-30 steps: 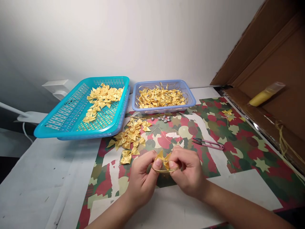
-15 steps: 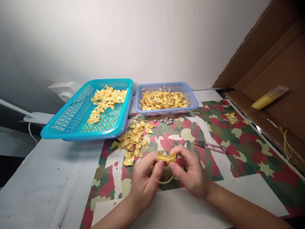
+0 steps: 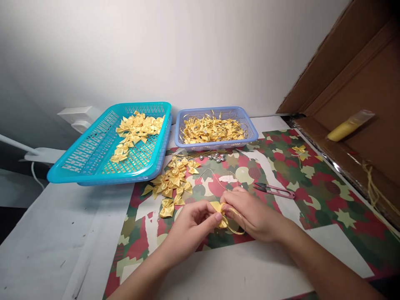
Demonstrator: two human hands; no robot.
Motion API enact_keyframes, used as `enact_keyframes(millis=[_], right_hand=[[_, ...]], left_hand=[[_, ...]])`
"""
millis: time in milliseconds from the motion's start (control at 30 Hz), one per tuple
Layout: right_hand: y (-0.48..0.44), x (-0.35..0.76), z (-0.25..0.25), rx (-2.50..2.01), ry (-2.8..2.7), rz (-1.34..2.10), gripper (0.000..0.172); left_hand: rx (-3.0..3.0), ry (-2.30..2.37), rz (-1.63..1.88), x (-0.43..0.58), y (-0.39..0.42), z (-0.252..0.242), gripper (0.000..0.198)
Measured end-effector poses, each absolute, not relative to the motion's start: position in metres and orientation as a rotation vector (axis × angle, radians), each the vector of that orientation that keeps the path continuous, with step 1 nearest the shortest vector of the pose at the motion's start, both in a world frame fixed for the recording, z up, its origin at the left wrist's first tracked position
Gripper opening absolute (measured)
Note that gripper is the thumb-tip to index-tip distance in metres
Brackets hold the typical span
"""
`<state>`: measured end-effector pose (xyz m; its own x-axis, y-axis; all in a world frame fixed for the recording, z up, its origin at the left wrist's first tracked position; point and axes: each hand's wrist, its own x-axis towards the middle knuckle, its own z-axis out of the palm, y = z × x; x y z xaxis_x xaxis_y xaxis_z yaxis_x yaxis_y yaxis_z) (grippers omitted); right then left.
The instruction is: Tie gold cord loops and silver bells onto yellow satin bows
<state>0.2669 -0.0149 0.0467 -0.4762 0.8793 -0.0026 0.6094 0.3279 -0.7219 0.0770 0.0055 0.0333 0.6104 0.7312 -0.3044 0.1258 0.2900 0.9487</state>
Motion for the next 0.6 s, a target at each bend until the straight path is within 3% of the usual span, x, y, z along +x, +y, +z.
enact_keyframes(millis=[300,600], right_hand=[[-0.012,0.267,0.045,-1.143,-2.053,1.097,0.036],[-0.016,0.264,0.047,-1.197,-1.894,0.948,0.026]], left_hand=[[0.870,0.753,0.474,0.079,0.001,0.021,0.041],[0.902,0.858,0.704,0.079,0.005,0.024,0.028]])
